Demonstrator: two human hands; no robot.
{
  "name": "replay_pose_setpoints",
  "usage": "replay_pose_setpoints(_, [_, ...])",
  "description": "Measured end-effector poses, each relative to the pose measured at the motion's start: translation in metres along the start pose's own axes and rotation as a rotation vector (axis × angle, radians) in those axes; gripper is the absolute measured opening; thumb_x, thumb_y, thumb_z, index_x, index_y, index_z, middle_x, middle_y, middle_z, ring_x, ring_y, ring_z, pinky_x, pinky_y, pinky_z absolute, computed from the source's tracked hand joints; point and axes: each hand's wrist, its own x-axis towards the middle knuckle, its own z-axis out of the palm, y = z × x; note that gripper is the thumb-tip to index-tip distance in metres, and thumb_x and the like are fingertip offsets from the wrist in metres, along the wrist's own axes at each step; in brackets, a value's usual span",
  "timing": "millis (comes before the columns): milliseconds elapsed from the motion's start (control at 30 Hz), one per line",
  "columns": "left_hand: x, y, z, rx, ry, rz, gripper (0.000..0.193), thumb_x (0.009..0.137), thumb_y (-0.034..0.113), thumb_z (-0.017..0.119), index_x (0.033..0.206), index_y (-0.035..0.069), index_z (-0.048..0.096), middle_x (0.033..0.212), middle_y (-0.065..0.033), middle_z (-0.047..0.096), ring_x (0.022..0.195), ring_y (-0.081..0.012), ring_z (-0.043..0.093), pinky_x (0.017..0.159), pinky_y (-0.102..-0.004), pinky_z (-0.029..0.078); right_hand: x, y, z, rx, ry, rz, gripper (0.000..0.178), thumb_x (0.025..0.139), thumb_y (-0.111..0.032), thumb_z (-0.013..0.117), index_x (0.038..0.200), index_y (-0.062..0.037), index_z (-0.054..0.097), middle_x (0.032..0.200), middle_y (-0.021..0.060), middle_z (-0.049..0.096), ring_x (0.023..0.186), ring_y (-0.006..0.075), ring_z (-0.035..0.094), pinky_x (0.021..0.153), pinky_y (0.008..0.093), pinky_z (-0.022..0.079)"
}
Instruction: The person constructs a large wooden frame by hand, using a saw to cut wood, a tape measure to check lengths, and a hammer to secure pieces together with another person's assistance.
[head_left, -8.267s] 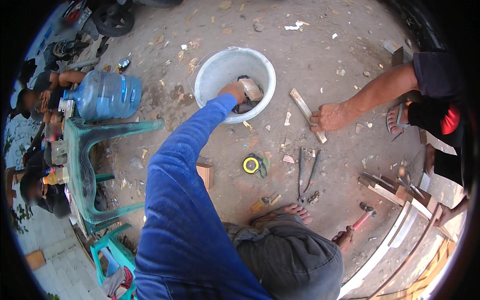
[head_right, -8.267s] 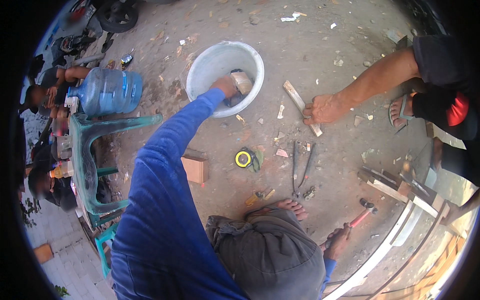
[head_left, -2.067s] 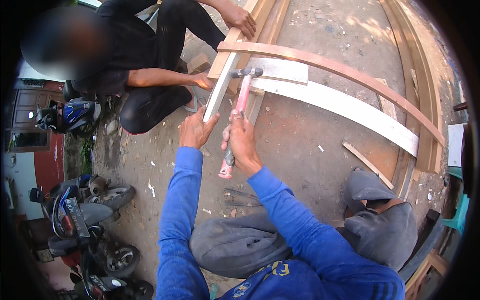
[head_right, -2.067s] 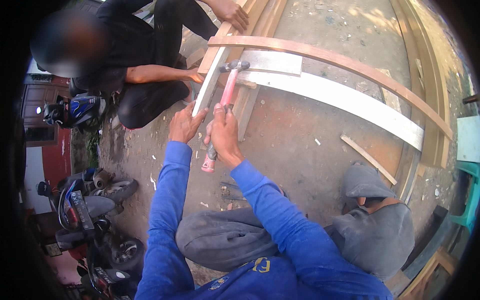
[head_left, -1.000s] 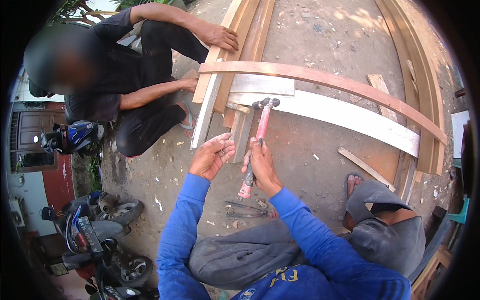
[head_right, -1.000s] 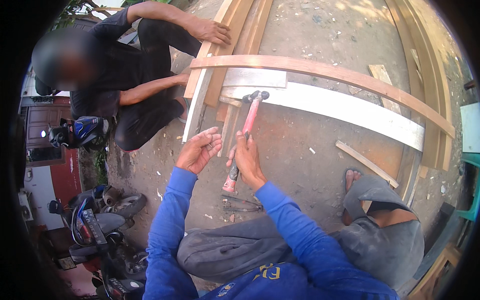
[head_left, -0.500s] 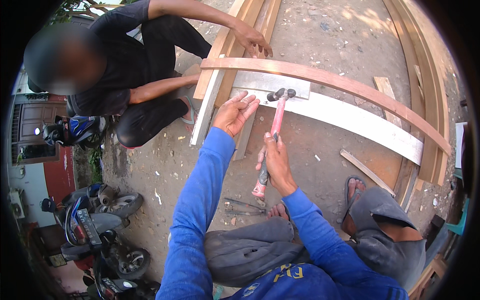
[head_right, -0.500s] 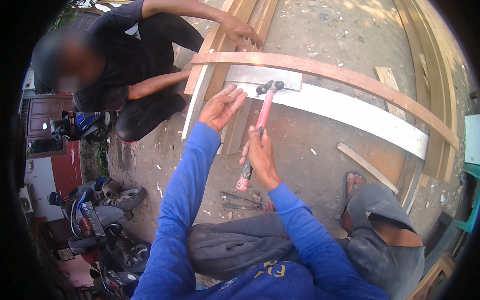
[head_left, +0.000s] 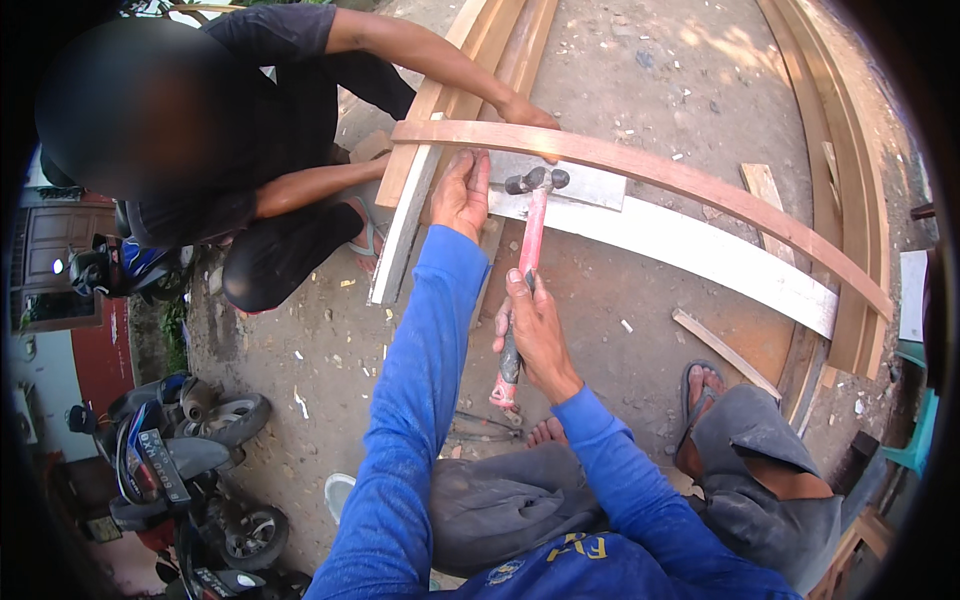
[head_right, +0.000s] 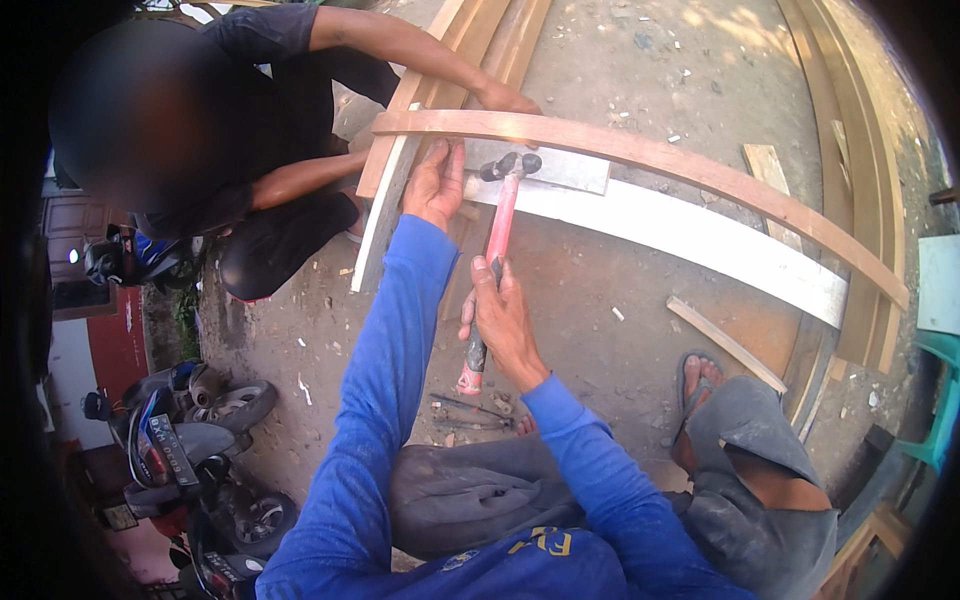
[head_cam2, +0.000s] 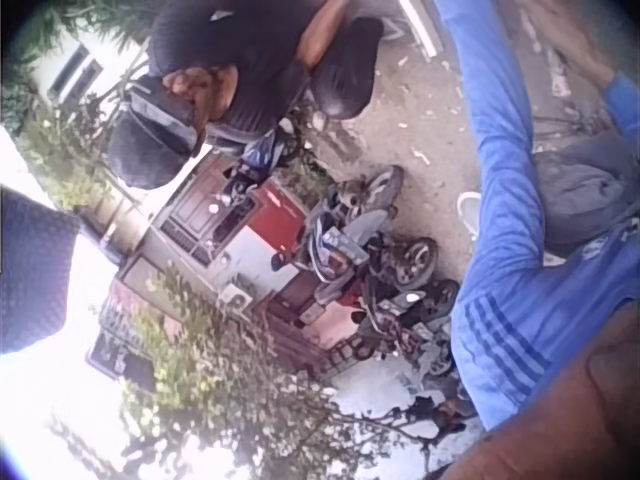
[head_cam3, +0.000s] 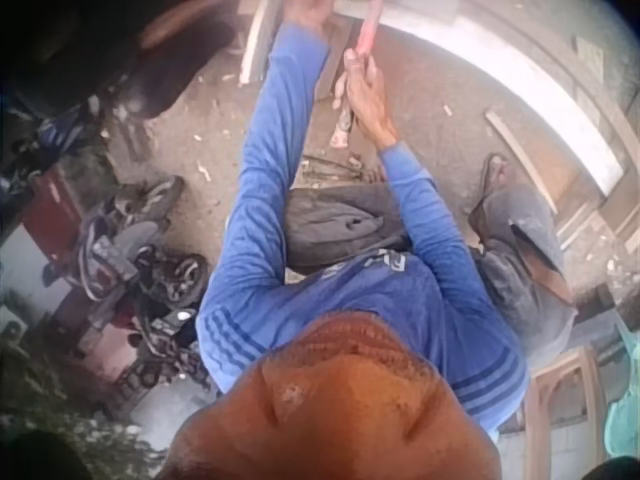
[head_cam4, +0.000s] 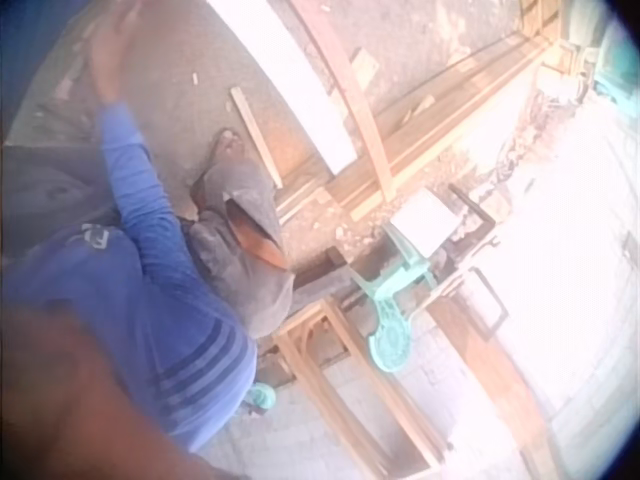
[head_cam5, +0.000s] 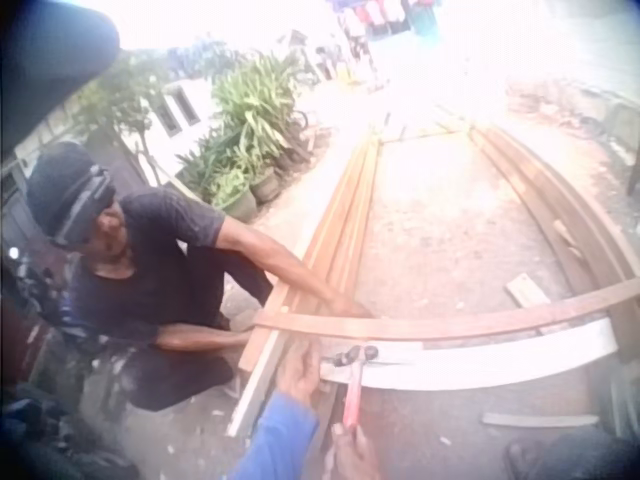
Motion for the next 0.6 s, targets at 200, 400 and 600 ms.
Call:
replay_pose_setpoints(200, [0.008,-0.003,0.006,0.036,0.074,-0.107,0.037,0.096,0.013,0.064,0.131,0.006,0.055,0.127,-0.0069,0.057,0.116,-0.0246,0.052,0.102,-0.0408,0.044,0.027,0.023,-0.015,-0.162,0.107,-0.139,0.039,0.107,-0.047,0.044,0.101,-0.0082,0.046,0.060,-0.0005,0.043,0.042,0.0072,0.039,0.040,0.0251,0.036])
replay_pose_setpoints(400, [0.012,0.005,-0.002,0.066,0.020,-0.090,0.038,0.093,0.017,0.068,0.129,0.019,0.057,0.127,0.0029,0.055,0.115,-0.0210,0.049,0.101,-0.0454,0.037,0.034,0.013,-0.008,-0.136,0.067,-0.088,0.044,0.107,-0.051,0.040,0.099,-0.0084,0.047,0.059,-0.0035,0.037,0.044,0.0062,0.037,0.039,0.0242,0.034])
replay_pose_setpoints(600, [0.009,0.005,-0.001,0.111,0.001,-0.095,0.039,0.092,0.021,0.069,0.129,0.020,0.058,0.128,0.0043,0.055,0.120,-0.0210,0.046,0.105,-0.0480,0.032,0.050,0.007,0.011,0.057,0.070,0.010,0.045,0.106,-0.055,0.039,0.096,-0.0111,0.047,0.058,-0.0026,0.040,0.043,0.0075,0.038,0.039,0.0241,0.035])
